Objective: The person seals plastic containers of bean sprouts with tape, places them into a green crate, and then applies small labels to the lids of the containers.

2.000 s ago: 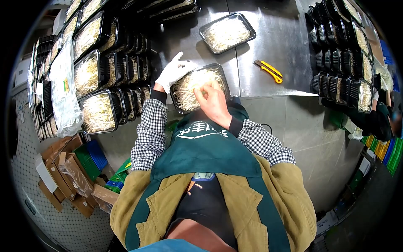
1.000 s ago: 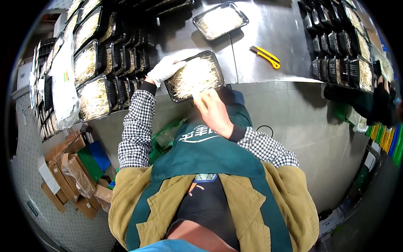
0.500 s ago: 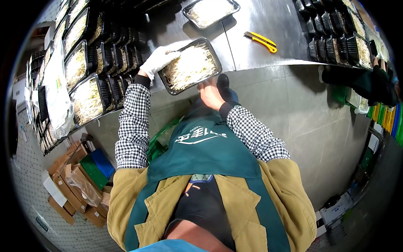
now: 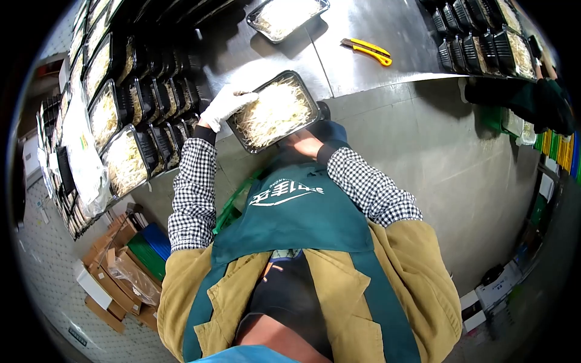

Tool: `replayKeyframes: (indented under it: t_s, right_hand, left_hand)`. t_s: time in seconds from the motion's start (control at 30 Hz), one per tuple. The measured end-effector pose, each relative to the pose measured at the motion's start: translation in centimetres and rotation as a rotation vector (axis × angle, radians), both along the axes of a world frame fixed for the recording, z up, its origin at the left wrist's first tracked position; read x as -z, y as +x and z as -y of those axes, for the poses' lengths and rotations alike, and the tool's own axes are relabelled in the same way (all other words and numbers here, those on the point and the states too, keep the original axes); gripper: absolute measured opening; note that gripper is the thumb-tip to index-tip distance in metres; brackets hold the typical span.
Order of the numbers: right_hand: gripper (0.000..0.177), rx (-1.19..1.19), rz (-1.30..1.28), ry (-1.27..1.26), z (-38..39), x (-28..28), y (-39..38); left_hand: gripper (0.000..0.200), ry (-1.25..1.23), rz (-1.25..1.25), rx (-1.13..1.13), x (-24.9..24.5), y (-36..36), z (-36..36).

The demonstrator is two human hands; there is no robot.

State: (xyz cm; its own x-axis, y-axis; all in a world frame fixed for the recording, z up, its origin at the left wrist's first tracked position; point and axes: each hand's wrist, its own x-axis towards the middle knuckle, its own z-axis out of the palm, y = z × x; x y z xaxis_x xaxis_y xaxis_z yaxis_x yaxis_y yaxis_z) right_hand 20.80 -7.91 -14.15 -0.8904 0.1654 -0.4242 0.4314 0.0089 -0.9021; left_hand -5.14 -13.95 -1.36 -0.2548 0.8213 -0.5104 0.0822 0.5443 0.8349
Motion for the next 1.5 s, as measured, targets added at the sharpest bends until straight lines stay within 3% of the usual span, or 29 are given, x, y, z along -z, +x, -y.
replayKeyframes:
  t_s: [0.13, 0.2, 0.27, 0.3, 0.4, 0.63, 0.8, 1.0, 1.07, 1.2, 1.3, 1.4, 1.47, 1.5]
  right_hand:
    - [0.037, -0.008, 0.073, -0.217, -1.8, 0.2, 0.0]
    - [0.038, -0.067, 0.226, -0.392, -4.8, -5.7, -0.6]
    - [0.051, -0.007, 0.146, -0.48, -5.7, -5.2, -1.0]
    - [0.052, -0.097, 0.094, -0.337, -6.1, -5.2, -1.4]
    - [0.05, -0.092, 0.059, -0.224, -7.2, -3.5, -1.8]
    - [0.047, 0.183, 0.206, -0.004, -5.9, 3.1, 1.0]
    - [0.038, 0.27, 0.408, 0.147, -6.5, 3.4, 2.0]
    - [0.026, 0.543, 0.413, -0.28, -7.2, 4.4, 1.5]
    - [0.028, 0.565, 0.36, -0.257, -6.7, 4.2, 1.6]
    - [0.033, 0.29, -0.014, -0.124, -5.6, 1.0, 2.0]
    - [0.038, -0.293, -0.282, -0.287, -6.4, -2.8, 2.0]
    - [0.042, -0.404, -0.117, -0.616, -7.7, -4.3, -0.1]
    - [0.044, -0.216, 0.214, -1.039, -9.0, -6.0, -2.2]
    - [0.045, -0.243, 0.206, -1.061, -9.4, -6.0, -2.4]
  left_hand:
    - [0.027, 0.008, 0.012, -0.019, -0.7, 0.5, -0.1]
    - [0.028, 0.004, 0.011, -0.03, -0.7, 0.4, -0.2]
    - [0.028, -0.017, 0.048, -0.048, -1.1, 0.5, -0.4]
    - [0.028, -0.022, 0.073, -0.057, -0.8, 0.4, -0.3]
    - [0.027, -0.057, 0.084, -0.038, -1.1, 0.1, -0.6]
    - [0.032, -0.088, 0.153, -0.068, -0.6, 0.1, -0.4]
    - [0.039, -0.167, 0.183, -0.044, 0.1, -0.7, -0.7]
    - [0.041, -0.156, 0.229, 0.128, -0.4, -1.1, -1.7]
    - [0.044, -0.166, 0.23, 0.221, -1.7, -0.2, -2.0]
    - [0.046, 0.049, 0.358, 0.314, -3.9, 2.1, -0.2]
    - [0.043, 0.055, 0.444, 0.343, -6.4, 4.6, 0.9]
    - [0.043, 0.051, 0.407, 0.332, -7.7, 4.9, 0.9]
    - [0.043, 0.079, 0.352, 0.351, -8.4, 4.9, 0.7]
    - [0.044, 0.103, 0.335, 0.357, -8.9, 4.8, 0.6]
